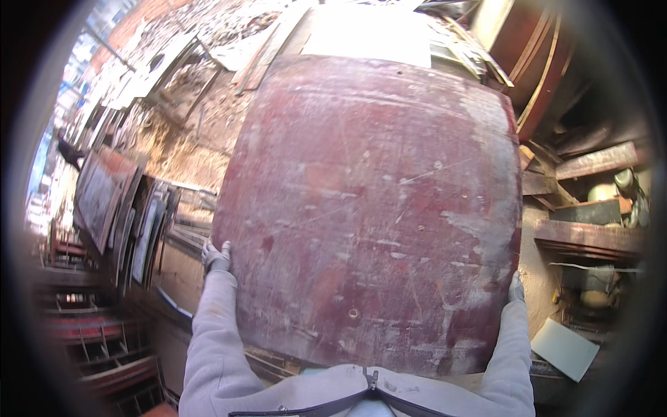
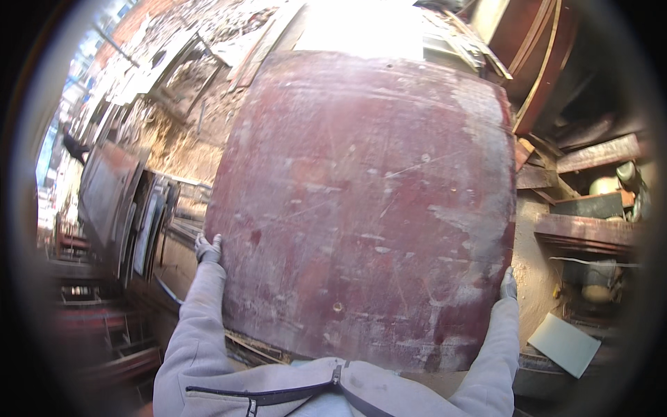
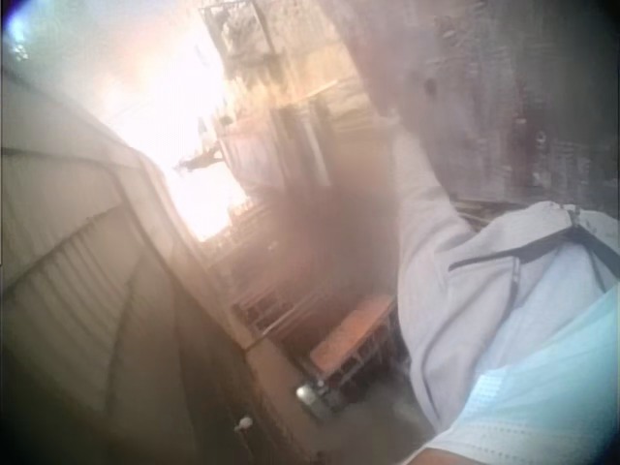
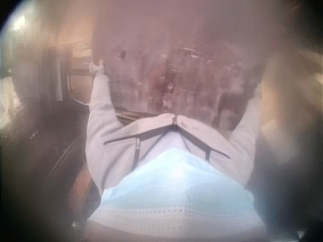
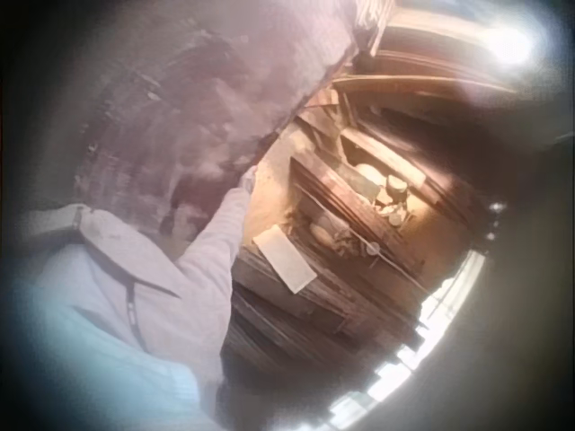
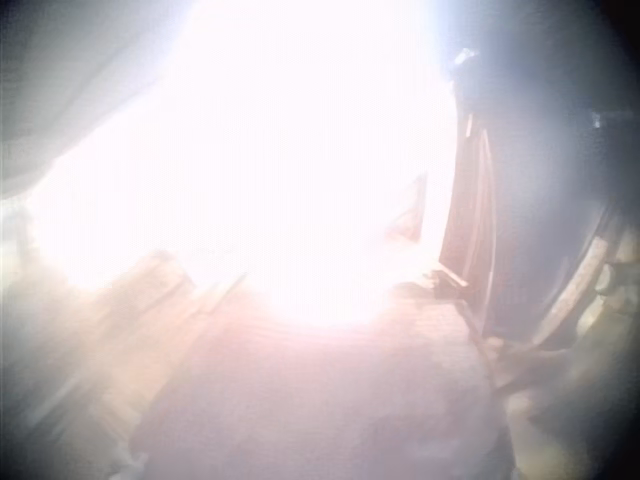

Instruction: The person repeatedly picks up large, flat, reddish-brown sheets from a pile, turns them over, and places them onto a separate stack. The person handles the sheets one at a time, inspecting them as they are moved.

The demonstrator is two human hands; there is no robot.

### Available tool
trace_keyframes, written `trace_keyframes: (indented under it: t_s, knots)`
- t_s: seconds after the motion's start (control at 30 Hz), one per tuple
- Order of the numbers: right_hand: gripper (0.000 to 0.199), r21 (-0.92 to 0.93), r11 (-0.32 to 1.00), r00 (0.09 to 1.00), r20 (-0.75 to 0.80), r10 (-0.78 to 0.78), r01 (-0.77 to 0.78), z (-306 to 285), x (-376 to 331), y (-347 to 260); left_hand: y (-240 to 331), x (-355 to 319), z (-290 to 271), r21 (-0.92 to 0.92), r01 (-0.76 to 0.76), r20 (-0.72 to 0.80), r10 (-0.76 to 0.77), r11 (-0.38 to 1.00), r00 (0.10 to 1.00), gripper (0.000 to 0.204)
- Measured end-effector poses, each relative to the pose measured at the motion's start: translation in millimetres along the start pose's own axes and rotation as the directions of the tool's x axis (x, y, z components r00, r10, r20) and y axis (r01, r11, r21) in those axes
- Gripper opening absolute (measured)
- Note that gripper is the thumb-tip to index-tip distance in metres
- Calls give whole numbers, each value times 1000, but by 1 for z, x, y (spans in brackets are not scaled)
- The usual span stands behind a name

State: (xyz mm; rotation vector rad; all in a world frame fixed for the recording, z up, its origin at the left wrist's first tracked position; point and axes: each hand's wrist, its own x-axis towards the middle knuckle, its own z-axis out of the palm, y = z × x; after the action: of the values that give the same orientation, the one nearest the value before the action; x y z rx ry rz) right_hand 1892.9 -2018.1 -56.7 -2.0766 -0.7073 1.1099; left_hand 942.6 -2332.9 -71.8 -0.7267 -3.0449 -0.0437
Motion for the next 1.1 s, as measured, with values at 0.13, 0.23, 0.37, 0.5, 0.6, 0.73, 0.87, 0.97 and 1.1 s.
trace_keyframes:
  t_s: [0.13,0.23,0.37,0.5,0.6,0.73,0.87,0.97,1.1]
  knots:
    - [67,19,999,999,13,31,-31,-36,-31,44,-13,-135,2,-75,214,-325,-227,974,918,100]
    - [67,59,993,994,12,105,-106,-72,-77,97,-2,-219,-5,-198,502,-151,-533,842,833,105]
    - [68,128,971,978,-24,207,-203,-109,-138,152,18,-286,-3,-450,678,69,-734,582,676,113]
    - [68,144,963,971,-31,236,-230,-111,-160,166,22,-314,23,-506,852,802,-436,-135,408,108]
    - [68,137,963,972,-23,236,-230,-101,-155,160,17,-321,40,-429,777,881,-24,-461,472,93]
    - [68,116,970,977,15,211,-212,-101,-140,143,9,-324,21,-417,727,809,141,-545,570,89]
    - [68,55,966,967,48,251,-254,-114,-131,121,19,-311,-21,-335,800,848,210,-498,486,82]
    - [69,40,972,970,85,229,-233,-114,-125,109,41,-296,-26,-362,698,821,143,-618,553,80]
    - [69,23,981,975,113,190,-193,-103,-123,101,52,-289,-13,-438,679,852,-33,-589,522,77]
